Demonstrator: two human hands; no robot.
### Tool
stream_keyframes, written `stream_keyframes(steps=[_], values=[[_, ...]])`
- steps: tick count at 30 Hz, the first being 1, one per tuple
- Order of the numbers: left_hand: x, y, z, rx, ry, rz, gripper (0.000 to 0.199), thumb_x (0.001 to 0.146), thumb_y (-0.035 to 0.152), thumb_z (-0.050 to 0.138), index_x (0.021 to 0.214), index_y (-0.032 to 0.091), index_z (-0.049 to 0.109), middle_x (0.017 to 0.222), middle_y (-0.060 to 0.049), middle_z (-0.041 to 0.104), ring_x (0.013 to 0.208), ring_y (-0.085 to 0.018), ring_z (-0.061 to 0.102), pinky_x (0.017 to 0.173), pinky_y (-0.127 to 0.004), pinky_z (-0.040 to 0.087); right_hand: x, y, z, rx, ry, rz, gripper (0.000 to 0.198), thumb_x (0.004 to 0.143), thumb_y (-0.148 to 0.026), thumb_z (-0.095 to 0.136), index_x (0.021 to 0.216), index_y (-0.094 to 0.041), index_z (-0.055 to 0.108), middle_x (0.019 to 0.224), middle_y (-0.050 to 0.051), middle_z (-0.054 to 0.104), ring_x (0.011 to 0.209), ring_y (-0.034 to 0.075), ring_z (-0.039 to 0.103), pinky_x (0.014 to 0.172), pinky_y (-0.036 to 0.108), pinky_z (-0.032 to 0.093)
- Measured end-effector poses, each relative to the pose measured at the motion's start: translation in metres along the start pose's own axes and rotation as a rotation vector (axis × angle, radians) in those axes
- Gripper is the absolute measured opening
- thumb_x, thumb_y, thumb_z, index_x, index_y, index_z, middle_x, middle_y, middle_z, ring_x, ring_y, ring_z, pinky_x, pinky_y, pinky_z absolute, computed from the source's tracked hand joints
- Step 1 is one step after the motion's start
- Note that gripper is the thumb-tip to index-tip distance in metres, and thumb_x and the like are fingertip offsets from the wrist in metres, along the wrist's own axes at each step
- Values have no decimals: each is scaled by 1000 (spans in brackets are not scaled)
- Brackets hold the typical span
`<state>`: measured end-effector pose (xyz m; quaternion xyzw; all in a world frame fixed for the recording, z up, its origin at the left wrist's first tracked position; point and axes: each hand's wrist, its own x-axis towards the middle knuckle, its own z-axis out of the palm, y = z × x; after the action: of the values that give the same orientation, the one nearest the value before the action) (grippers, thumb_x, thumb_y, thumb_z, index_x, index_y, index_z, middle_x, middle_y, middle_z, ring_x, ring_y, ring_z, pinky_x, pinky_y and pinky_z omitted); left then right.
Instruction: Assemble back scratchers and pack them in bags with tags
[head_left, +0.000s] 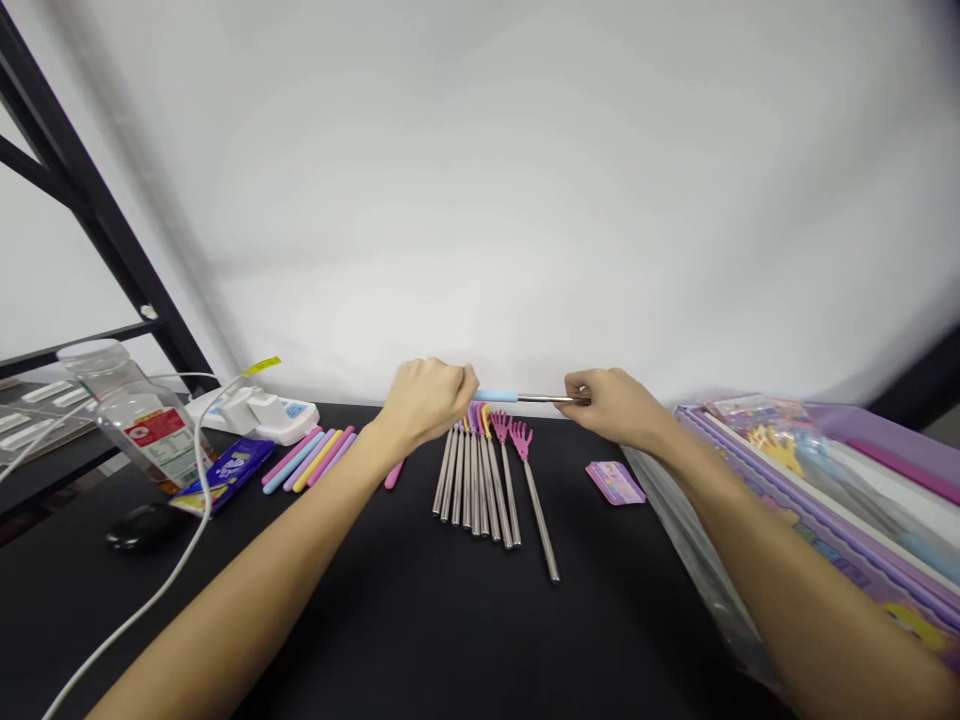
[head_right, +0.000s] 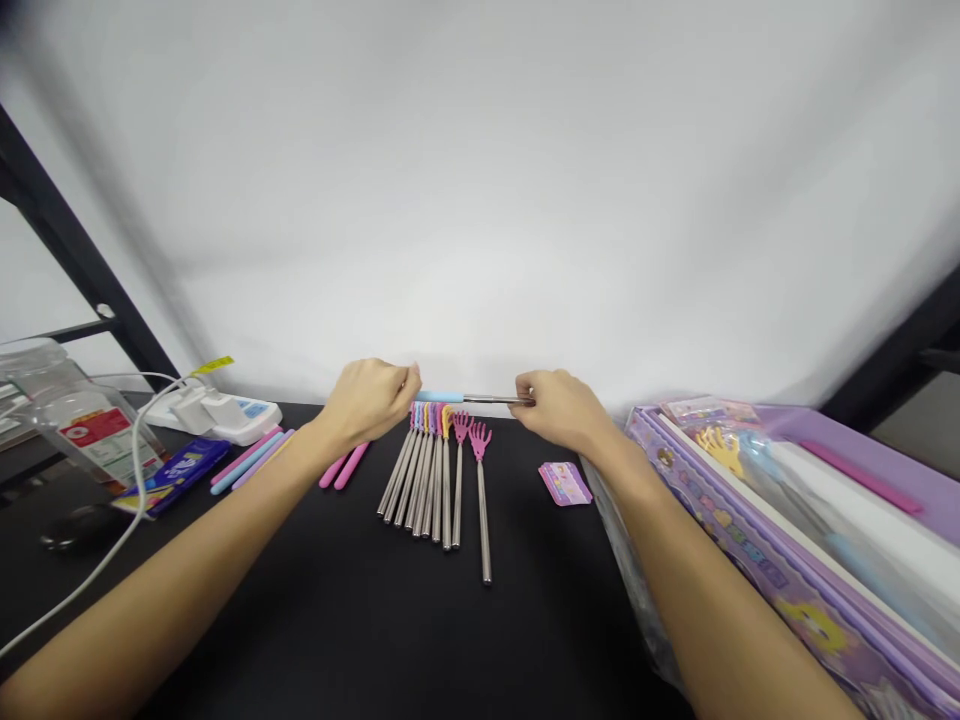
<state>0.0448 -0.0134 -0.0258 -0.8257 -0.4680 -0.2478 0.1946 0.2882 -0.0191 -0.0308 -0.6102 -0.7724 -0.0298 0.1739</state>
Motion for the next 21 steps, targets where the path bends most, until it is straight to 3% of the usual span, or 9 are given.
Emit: stream_keyframes(steps=[3,6,10,13,16,21], values=[[-1,-3,4,-87,16,-44,57,98,31,31,53,17,63,49,-6,58,49,-17,56,57,-30,34,-4,-1,1,12,-18,-1,22,75,-35,56,60,-22,45,58,1,55,57,16,49,56,27,29],[-4,8,6,-178,8,-33,58,99,30,30,52,17,61,47,-4,56,46,-15,53,56,-29,32,-6,-22,3,28,-39,-12,23,75,-34,57,58,-22,47,56,1,54,55,16,48,55,28,28],[-6,14,6,-208,-67,136,54,100,39,31,65,18,66,51,-2,57,48,-15,52,54,-28,30,-5,-41,6,70,-12,6,20,75,-32,57,59,-22,51,58,1,56,55,15,47,54,27,27],[-5,5,6,-246,-184,302,44,101,45,32,96,23,70,56,1,59,51,-15,54,55,-26,33,-6,-35,3,197,-79,-120,22,79,-38,58,67,-21,58,59,-1,56,57,14,47,56,26,29],[-3,-8,6,-317,-270,375,38,101,44,35,120,28,63,67,2,66,58,-14,59,59,-23,38,-8,-21,-6,350,-193,-267,29,84,-47,57,85,-20,68,62,-2,58,59,13,49,57,25,32],[-2,-18,4,-364,-286,343,30,98,40,44,110,23,66,85,-3,71,73,-15,64,67,-23,43,-10,-6,-21,490,-280,-247,33,86,-44,58,99,-18,74,71,2,67,66,16,59,62,26,40]])
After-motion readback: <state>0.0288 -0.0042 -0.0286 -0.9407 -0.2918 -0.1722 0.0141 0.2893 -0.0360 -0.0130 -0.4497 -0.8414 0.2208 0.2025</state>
